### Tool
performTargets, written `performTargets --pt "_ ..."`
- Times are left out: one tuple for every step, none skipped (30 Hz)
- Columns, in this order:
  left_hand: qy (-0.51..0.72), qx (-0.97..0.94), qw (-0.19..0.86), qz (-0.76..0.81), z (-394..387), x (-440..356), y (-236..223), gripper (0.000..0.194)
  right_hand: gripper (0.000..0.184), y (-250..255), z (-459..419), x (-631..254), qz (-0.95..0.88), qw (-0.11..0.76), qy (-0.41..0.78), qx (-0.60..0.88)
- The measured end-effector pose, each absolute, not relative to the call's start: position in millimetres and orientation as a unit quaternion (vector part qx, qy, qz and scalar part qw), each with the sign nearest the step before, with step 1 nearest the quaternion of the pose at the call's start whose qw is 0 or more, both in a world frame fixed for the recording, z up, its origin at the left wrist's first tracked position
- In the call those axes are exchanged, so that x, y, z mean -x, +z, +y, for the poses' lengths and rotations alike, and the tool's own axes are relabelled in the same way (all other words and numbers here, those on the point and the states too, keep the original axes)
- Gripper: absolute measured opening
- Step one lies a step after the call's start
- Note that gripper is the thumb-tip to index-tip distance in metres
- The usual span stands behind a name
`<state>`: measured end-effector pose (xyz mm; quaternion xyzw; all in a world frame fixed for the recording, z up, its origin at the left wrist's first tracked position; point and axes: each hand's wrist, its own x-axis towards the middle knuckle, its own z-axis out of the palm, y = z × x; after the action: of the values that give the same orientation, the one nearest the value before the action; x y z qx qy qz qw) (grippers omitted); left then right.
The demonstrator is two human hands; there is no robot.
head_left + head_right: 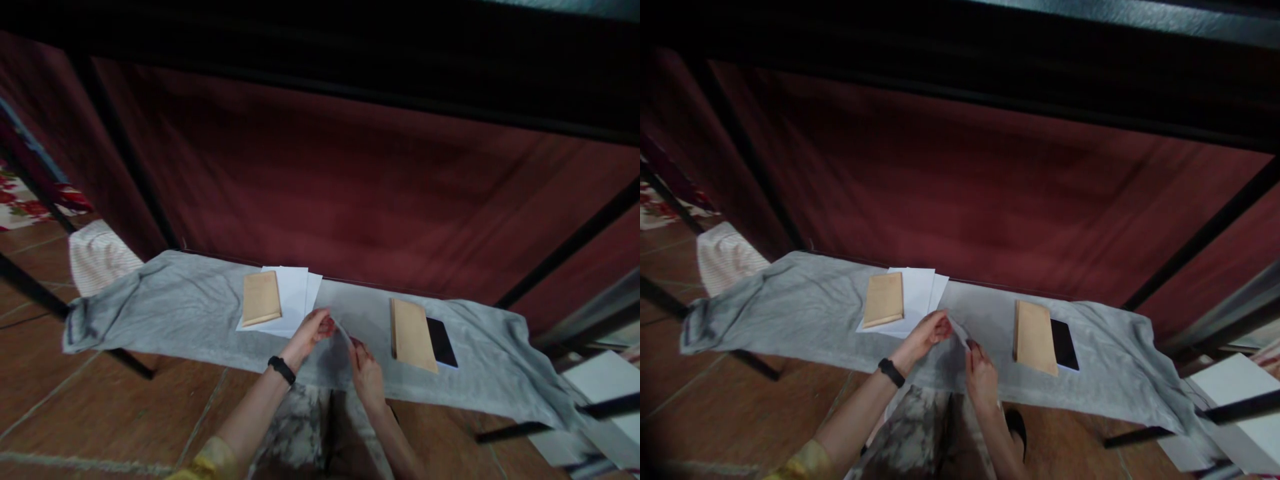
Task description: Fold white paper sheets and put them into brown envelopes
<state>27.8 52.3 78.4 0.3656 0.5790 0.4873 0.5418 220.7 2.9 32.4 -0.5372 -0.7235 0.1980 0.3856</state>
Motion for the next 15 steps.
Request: performTargets --pt "0.504 -0.345 0.546 0.574 48.2 -28.4 78.9 0.049 0.048 40.1 6.1 -218.1 -0.677 0.416 0.256 0.551" --pt "0.518 -0.322 0.547 0.573 42.9 -29.6 77.6 0.052 0.050 46.7 9.1 -215.8 -0.629 0.448 0.321 0.549" --pt "0.528 -0.299 0.548 0.576 36.8 -31.4 74.7 0.053 0.050 51.8 11.3 -213.5 -0.576 0.476 0.391 0.538" --pt "0.534 -0.278 0.550 0.579 30.1 -33.9 70.2 0.055 0.050 55.3 12.7 -211.2 -0.522 0.499 0.456 0.520" --pt "0.535 -0.262 0.557 0.579 23.4 -37.1 64.6 0.058 0.049 57.3 13.0 -208.9 -0.470 0.519 0.510 0.499" --pt "0.533 -0.253 0.571 0.571 17.3 -40.4 58.4 0.062 0.049 57.8 12.4 -206.7 -0.425 0.532 0.552 0.481" --pt "0.531 -0.251 0.585 0.560 12.4 -43.6 52.2 0.066 0.049 57.2 11.1 -204.9 -0.387 0.541 0.581 0.469" --pt "0.533 -0.252 0.592 0.549 9.2 -46.0 46.4 0.069 0.050 55.6 9.4 -203.7 -0.358 0.547 0.598 0.463" --pt "0.537 -0.261 0.590 0.544 7.8 -47.4 41.3 0.071 0.050 53.3 7.8 -203.3 -0.337 0.551 0.608 0.462" --pt "0.536 -0.285 0.572 0.552 8.4 -47.4 37.2 0.072 0.049 50.5 6.6 -204.0 -0.322 0.552 0.615 0.462" --pt "0.527 -0.322 0.541 0.570 10.8 -45.9 34.2 0.073 0.049 47.1 6.0 -205.7 -0.310 0.555 0.616 0.466" --pt "0.513 -0.363 0.505 0.592 14.7 -43.2 32.1 0.074 0.049 43.3 6.2 -208.6 -0.299 0.561 0.612 0.471" --pt "0.494 -0.403 0.471 0.611 19.6 -39.5 30.8 0.075 0.049 39.0 7.3 -212.5 -0.291 0.569 0.603 0.478" --pt "0.474 -0.435 0.444 0.624 25.2 -35.2 30.1 0.076 0.049 34.4 9.0 -217.0 -0.287 0.577 0.591 0.486" --pt "0.459 -0.457 0.426 0.631 31.0 -30.9 29.8 0.077 0.050 29.4 11.3 -222.0 -0.289 0.583 0.574 0.497"
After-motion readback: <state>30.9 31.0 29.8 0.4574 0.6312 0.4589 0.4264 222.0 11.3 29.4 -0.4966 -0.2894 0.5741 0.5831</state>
